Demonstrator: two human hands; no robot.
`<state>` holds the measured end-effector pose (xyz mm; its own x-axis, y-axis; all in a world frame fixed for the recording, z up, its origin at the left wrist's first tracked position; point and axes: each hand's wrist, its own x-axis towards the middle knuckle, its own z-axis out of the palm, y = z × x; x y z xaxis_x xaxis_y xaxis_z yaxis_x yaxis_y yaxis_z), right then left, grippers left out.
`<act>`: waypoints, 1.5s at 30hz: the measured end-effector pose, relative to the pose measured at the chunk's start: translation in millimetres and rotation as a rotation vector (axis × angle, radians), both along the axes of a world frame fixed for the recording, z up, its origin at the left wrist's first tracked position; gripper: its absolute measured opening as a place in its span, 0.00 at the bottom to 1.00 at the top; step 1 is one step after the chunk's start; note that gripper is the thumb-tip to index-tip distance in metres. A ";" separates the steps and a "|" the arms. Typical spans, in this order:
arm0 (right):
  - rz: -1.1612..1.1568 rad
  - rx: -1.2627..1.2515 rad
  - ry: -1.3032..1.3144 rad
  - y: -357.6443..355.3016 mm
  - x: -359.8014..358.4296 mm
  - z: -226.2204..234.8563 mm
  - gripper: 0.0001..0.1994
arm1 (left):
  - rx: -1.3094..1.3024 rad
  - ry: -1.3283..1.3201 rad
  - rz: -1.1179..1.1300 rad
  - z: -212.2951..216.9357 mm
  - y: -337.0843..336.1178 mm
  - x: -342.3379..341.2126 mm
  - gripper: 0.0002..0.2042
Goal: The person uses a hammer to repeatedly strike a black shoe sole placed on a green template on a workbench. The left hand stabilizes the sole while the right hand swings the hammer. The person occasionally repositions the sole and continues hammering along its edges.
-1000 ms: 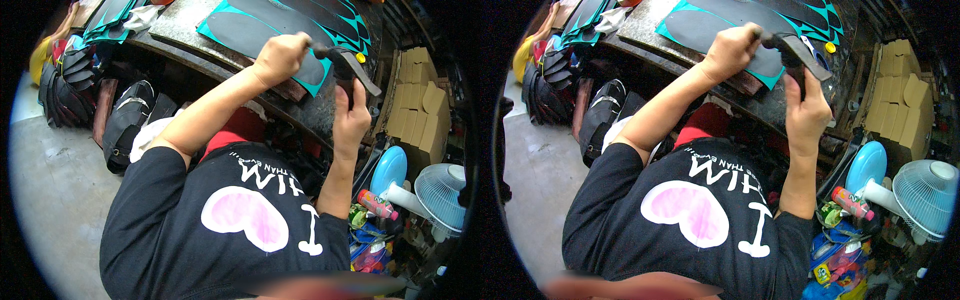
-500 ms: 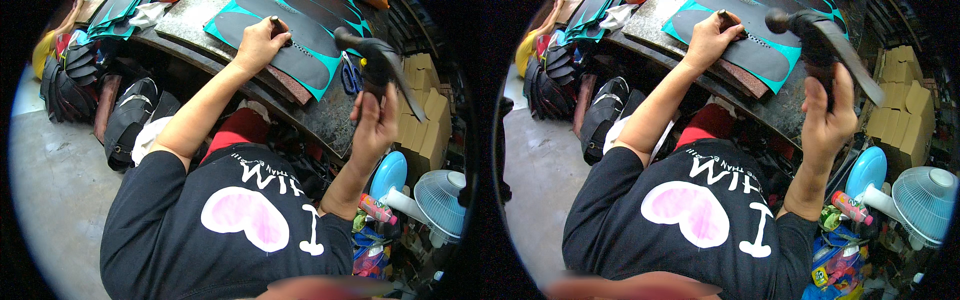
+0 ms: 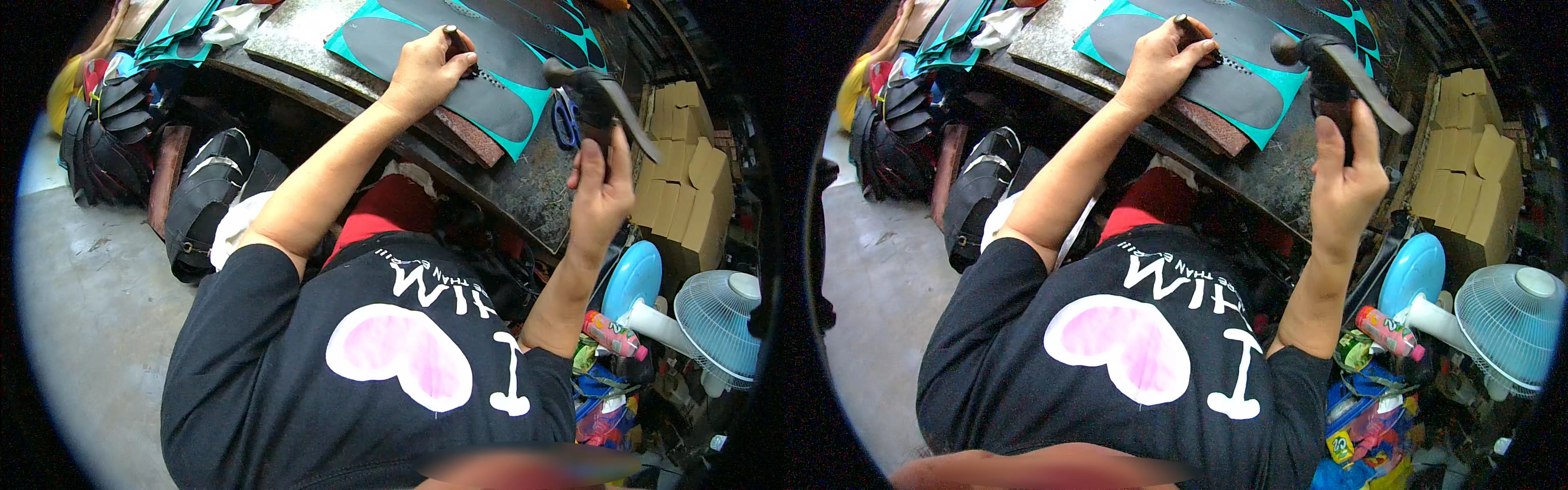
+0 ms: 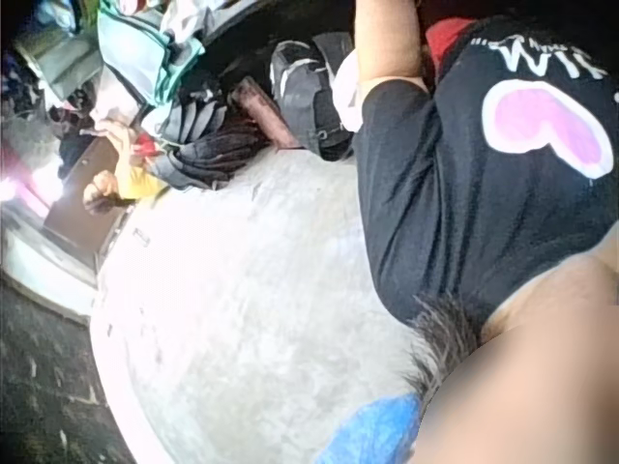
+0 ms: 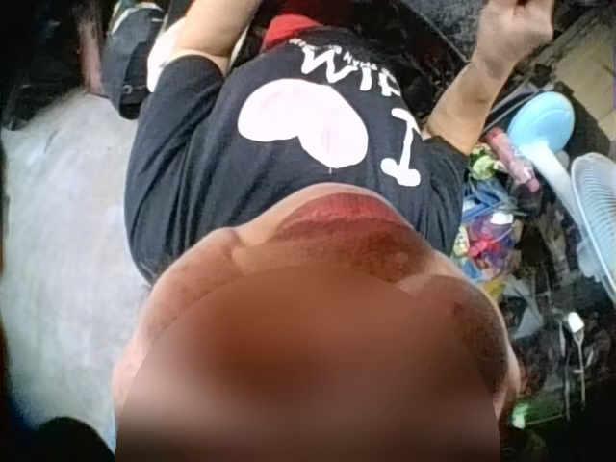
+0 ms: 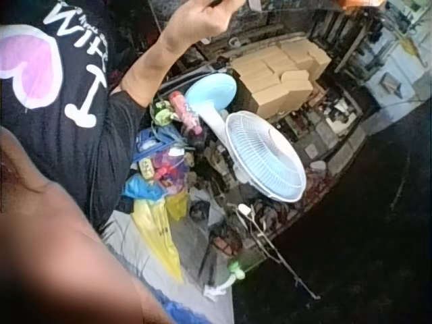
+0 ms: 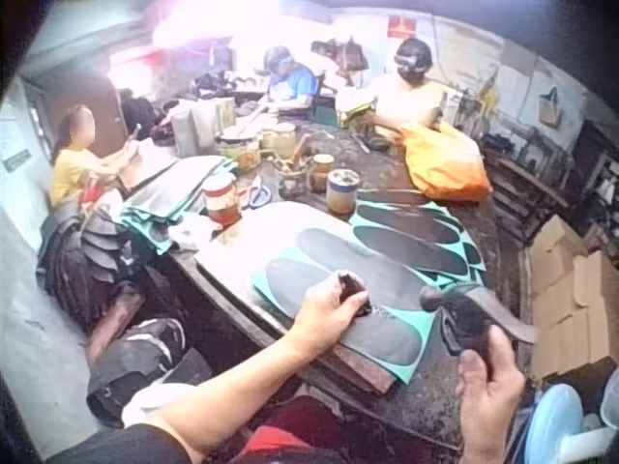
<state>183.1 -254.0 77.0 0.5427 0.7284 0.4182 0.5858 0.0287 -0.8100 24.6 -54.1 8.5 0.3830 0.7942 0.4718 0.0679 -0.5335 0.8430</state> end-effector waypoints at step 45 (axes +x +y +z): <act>0.121 0.247 -0.129 7.1 -22.9 23.9 0.18 | 0.351 0.144 0.088 3.7 -9.7 7.0 0.08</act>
<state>160.2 -247.0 100.9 0.3891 0.6519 0.6509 0.6638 0.2916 -0.6887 31.6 -63.7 12.2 0.4028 0.6269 0.6669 0.2310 -0.7747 0.5887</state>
